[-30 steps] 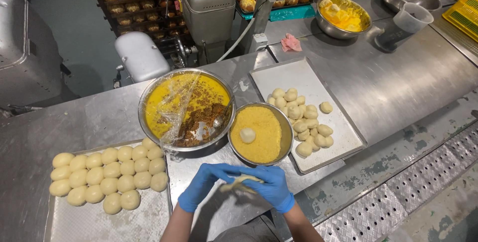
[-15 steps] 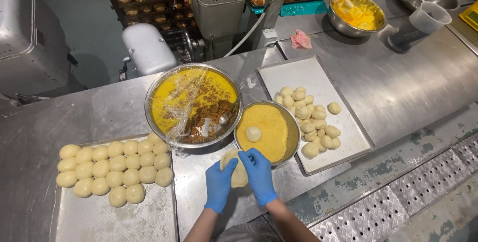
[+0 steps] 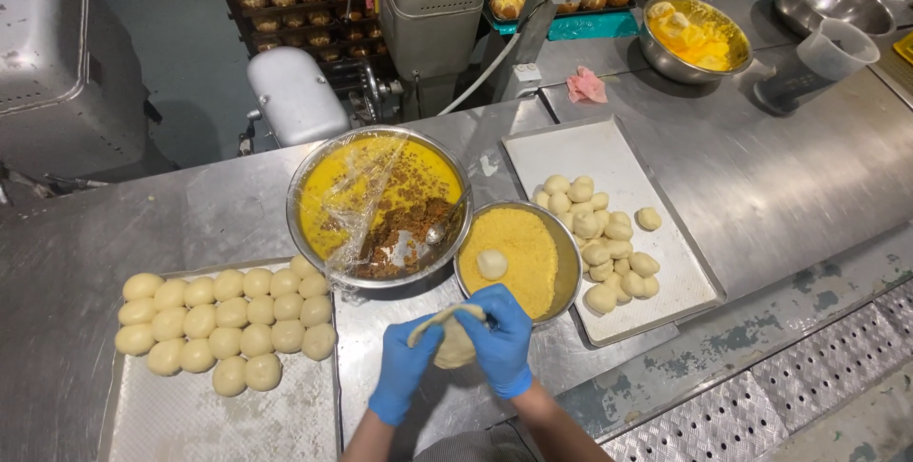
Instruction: Filling dough balls with a brown filling and shaping them into rounds.
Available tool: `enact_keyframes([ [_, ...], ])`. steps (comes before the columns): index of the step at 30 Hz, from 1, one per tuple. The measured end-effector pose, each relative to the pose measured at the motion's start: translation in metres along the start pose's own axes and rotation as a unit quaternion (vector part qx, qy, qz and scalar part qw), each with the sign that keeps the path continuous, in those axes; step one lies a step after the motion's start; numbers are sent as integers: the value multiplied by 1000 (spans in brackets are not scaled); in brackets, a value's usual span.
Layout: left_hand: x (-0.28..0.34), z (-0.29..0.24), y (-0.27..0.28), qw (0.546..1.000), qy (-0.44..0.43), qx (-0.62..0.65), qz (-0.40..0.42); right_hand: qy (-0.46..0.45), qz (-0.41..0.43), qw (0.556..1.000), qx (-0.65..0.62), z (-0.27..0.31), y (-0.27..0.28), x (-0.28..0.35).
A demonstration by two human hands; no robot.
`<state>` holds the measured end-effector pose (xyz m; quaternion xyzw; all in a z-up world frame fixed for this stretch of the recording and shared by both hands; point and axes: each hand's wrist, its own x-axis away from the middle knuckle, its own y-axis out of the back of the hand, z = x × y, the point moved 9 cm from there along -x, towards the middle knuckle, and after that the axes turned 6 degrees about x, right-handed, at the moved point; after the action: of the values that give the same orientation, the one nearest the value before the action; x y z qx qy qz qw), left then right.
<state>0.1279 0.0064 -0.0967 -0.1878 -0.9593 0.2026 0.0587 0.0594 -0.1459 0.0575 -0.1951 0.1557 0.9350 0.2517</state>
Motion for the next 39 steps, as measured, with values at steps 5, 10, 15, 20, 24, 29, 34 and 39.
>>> enact_keyframes([
  [5, 2, -92, -79, 938, 3, 235, 254, -26, 133, 990, 49, -9, -19, -20],
  [10, -20, -5, -45, 975, 160, 125, 95, -295, 96, 945, -101, -49, -13, -41],
  [15, -14, 16, -8, 947, 185, 248, -84, -109, 48, 990, 71, 2, 4, -34],
  [20, 17, -13, -21, 899, 193, 386, -77, 45, 263, 945, 190, -4, -69, 9],
  [24, 33, -25, 4, 864, 187, 459, -92, -223, 322, 888, -239, -43, -92, 6],
  [29, 43, -16, 55, 886, 159, 413, -138, -39, 190, 957, 216, -126, -43, -151],
  [34, 48, -15, 87, 900, 111, 370, -204, 17, 261, 885, 386, -216, -54, -204],
  [39, 53, -16, 123, 906, 45, 337, -253, 33, 310, 786, 535, -289, -72, -199],
])
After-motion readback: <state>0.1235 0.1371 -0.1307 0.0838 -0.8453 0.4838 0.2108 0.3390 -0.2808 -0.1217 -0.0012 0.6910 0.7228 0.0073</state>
